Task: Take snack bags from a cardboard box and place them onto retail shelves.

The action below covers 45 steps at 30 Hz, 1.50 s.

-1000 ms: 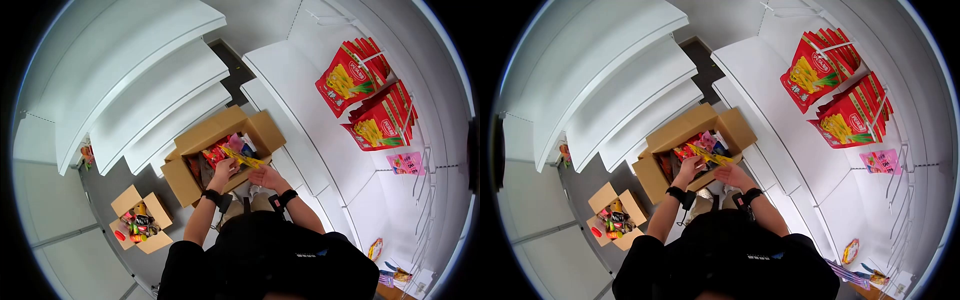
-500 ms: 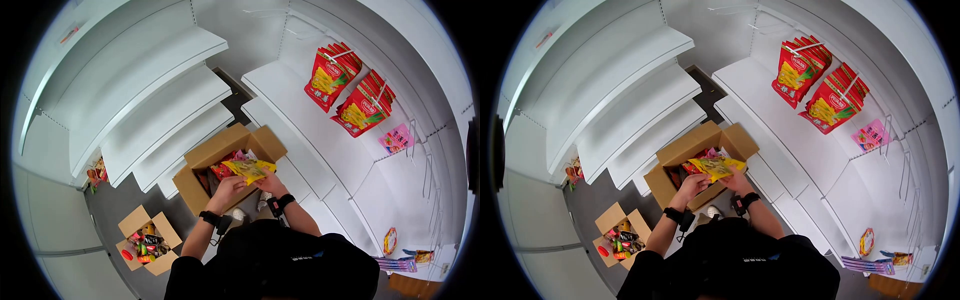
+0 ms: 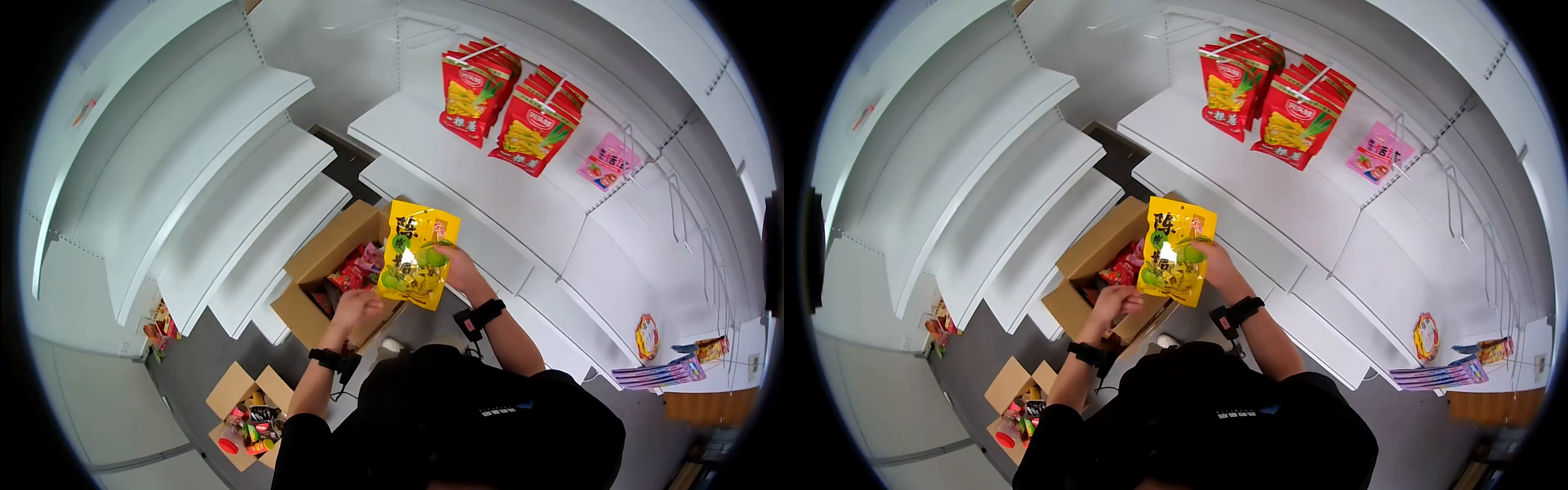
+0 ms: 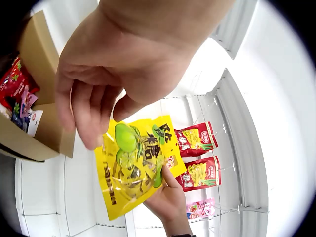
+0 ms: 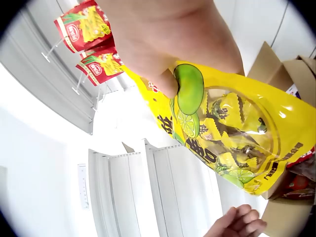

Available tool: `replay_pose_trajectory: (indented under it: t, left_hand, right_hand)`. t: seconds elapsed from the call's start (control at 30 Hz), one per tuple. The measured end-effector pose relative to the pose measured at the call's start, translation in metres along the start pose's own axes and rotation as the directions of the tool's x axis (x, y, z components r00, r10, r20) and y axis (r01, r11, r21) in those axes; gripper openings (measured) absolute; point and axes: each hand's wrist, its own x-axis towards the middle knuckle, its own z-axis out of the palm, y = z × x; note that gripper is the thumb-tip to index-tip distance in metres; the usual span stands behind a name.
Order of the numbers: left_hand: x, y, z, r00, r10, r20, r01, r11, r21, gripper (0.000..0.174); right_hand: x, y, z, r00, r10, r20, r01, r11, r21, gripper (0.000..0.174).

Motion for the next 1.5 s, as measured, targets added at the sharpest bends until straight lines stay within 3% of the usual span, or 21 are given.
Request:
replay_pose_trajectory:
  t: [0.1, 0.23, 0.27, 0.37, 0.5, 0.73, 0.9, 1.0, 1.1, 1.2, 1.3, 1.5]
  left_hand:
    - [0.012, 0.018, 0.013, 0.969, 0.243, -0.038, -0.232, 0.955, 0.187, 0.025]
    - [0.014, 0.04, 0.083, 0.909, 0.411, 0.071, -0.412, 0.911, 0.004, 0.041]
    - [0.026, 0.041, 0.088, 0.915, 0.338, 0.218, -0.358, 0.932, 0.058, 0.051]
    - [0.019, 0.053, 0.147, 0.824, 0.433, 0.365, -0.461, 0.887, -0.011, 0.038]
    - [0.014, 0.057, 0.204, 0.852, 0.353, 0.388, -0.391, 0.92, 0.022, 0.026]
    - [0.025, 0.039, 0.271, 0.847, 0.369, 0.383, -0.408, 0.913, 0.024, 0.022]
    - [0.037, 0.027, 0.285, 0.863, 0.376, 0.338, -0.405, 0.914, 0.018, 0.023]
    - [0.041, 0.027, 0.281, 0.86, 0.36, 0.363, -0.395, 0.918, 0.026, 0.024]
    - [0.051, 0.032, 0.281, 0.853, 0.33, 0.405, -0.371, 0.928, 0.024, 0.025]
    - [0.06, 0.05, 0.287, 0.828, 0.295, 0.477, -0.348, 0.937, 0.023, 0.025]
    - [0.064, 0.068, 0.296, 0.776, 0.293, 0.558, -0.409, 0.908, 0.092, 0.025]
    - [0.093, 0.101, 0.32, 0.663, 0.34, 0.667, -0.5, 0.864, 0.057, 0.025]
  right_hand:
    - [-0.027, -0.024, 0.003, 0.999, -0.031, -0.038, 0.03, 0.999, -0.045, 0.034]
    - [-0.066, -0.053, 0.004, 0.995, -0.06, -0.074, 0.053, 0.994, -0.095, 0.031]
    - [-0.077, -0.06, 0.002, 0.995, -0.077, -0.07, 0.069, 0.992, -0.11, 0.031]
    - [-0.112, -0.078, -0.011, 0.99, -0.107, -0.09, 0.092, 0.984, -0.154, 0.031]
    - [-0.148, -0.103, -0.033, 0.972, -0.191, -0.136, 0.162, 0.967, -0.199, 0.031]
    - [-0.198, -0.135, -0.066, 0.935, -0.277, -0.223, 0.225, 0.946, -0.232, 0.029]
    - [-0.197, -0.139, -0.081, 0.914, -0.317, -0.254, 0.25, 0.932, -0.262, 0.029]
    - [-0.191, -0.139, -0.087, 0.918, -0.283, -0.278, 0.203, 0.937, -0.284, 0.028]
    - [-0.19, -0.141, -0.081, 0.902, -0.333, -0.274, 0.258, 0.926, -0.274, 0.027]
    - [-0.187, -0.148, -0.082, 0.831, -0.422, -0.362, 0.296, 0.887, -0.354, 0.026]
    - [-0.184, -0.17, -0.087, 0.81, -0.441, -0.386, 0.321, 0.885, -0.336, 0.024]
    - [-0.19, -0.212, -0.054, 0.693, -0.614, -0.377, 0.447, 0.776, -0.445, 0.024]
